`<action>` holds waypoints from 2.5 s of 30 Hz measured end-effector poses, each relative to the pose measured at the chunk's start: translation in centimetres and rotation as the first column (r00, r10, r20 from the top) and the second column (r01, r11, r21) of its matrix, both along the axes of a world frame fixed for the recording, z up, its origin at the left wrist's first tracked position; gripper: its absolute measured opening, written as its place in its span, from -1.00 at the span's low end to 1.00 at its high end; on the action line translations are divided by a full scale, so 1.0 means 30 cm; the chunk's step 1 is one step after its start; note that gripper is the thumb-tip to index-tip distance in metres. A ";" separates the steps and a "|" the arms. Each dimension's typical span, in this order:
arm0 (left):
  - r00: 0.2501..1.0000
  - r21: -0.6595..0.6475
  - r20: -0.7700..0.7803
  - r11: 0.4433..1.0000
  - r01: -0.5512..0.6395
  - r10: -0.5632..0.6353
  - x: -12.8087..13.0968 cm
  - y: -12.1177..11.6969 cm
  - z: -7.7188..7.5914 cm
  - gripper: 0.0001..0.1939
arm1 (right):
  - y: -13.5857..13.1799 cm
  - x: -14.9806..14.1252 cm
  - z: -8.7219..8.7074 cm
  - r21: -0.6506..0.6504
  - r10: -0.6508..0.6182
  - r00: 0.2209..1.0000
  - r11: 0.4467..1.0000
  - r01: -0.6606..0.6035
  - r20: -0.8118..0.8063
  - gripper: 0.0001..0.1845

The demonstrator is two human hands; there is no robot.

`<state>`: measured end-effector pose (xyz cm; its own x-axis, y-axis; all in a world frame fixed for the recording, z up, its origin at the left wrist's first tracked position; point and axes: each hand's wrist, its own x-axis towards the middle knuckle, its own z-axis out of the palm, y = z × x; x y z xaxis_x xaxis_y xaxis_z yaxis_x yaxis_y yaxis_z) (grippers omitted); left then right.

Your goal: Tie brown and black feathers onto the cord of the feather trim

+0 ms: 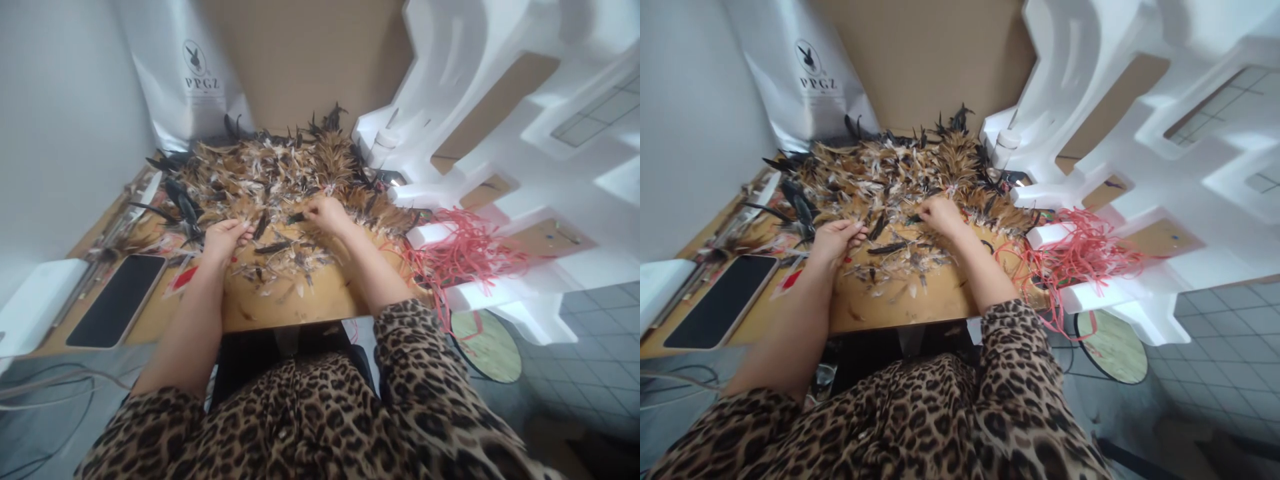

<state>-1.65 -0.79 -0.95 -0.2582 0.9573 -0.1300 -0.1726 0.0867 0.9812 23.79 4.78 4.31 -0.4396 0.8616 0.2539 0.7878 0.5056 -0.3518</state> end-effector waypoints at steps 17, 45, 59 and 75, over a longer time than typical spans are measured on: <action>0.987 0.023 0.157 1.000 -0.017 0.013 -0.013 0.000 0.004 -0.91 | 0.002 -0.018 -0.080 -0.157 -0.057 0.998 0.986 0.061 0.033 -0.79; 0.998 0.184 -0.065 0.983 -0.014 0.027 0.018 -0.027 0.045 -0.86 | -0.080 -0.177 -0.108 -0.471 -0.013 0.827 0.827 -0.307 -0.562 -0.79; 0.982 0.065 -0.115 0.985 0.160 -0.152 0.028 -0.034 0.048 -0.85 | -0.073 -0.180 -0.116 -0.469 -0.075 0.799 0.840 -0.272 -0.597 -0.83; 0.935 -0.015 0.347 0.996 0.085 -0.074 0.035 -0.005 0.019 -0.94 | -0.094 -0.281 -0.144 -0.599 -0.577 0.230 0.602 -0.528 -0.784 -0.72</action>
<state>-0.59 -0.94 -0.37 -0.1156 0.9674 -0.2254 -0.4922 0.1413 0.8589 15.35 1.96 0.00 -0.3483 0.9127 -0.2137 -0.3737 -0.3442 -0.8613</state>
